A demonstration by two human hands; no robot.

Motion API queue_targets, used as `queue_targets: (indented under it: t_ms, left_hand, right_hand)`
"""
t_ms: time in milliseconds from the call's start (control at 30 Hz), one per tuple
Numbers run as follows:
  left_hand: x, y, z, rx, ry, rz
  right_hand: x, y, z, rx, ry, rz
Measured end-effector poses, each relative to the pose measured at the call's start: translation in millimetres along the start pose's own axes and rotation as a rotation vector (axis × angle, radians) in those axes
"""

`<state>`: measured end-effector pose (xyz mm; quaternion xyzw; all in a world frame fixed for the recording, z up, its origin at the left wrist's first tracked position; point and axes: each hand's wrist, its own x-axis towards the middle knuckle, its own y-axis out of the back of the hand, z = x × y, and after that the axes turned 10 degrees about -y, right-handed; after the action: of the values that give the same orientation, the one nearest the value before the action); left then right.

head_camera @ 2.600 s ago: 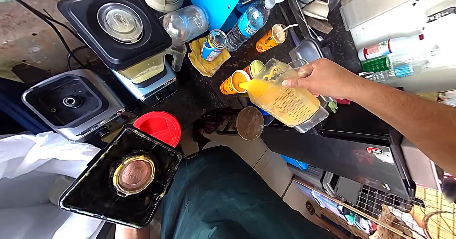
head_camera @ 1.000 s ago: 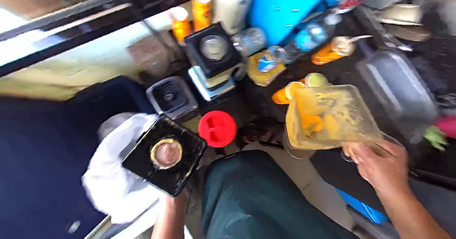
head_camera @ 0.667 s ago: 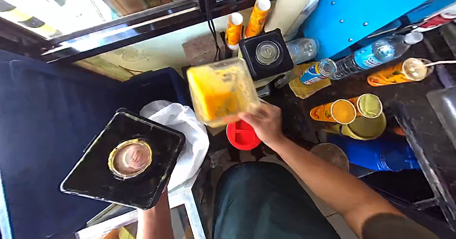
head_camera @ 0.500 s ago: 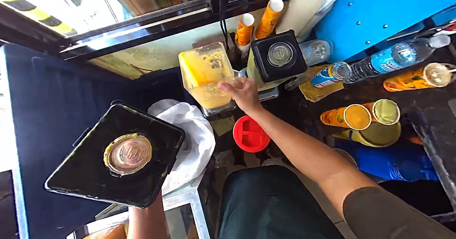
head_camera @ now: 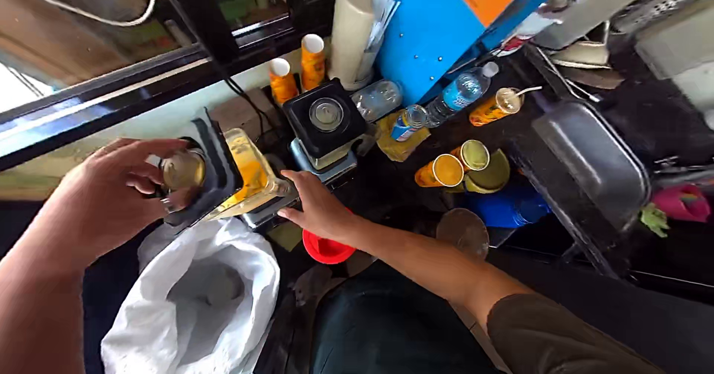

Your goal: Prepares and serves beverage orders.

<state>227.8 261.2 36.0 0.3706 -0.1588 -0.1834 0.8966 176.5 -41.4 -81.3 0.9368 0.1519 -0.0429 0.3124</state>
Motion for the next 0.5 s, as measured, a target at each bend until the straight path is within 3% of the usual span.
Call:
queue_targets:
  t_ms: [100,167,233,367,500]
  left_hand:
    - [21.9,-20.8,-17.7,0.322,-0.016,-0.144]
    - [25.5,-31.2,-19.3,0.398,0.004,-0.201]
    - [27.0,-37.0,-23.0,0.433,0.010,-0.218]
    - [23.3,-43.8,-27.0,0.430,0.073,-0.172]
    - [22.7,-45.3,-8.1,0.404,0.151,-0.137]
  right_hand:
    - [-27.6,87.1,-20.4,-0.036,0.108,0.147]
    - [-6.7,152.9,-10.1,-0.079,0.106,0.247]
    - [41.8,213.1,20.4,-0.176,-0.048,0.316]
    - [133.2,281.0,104.6,-0.637,-0.329,0.138]
    - [180.1,283.5,157.7,-1.053,-0.201,-0.112]
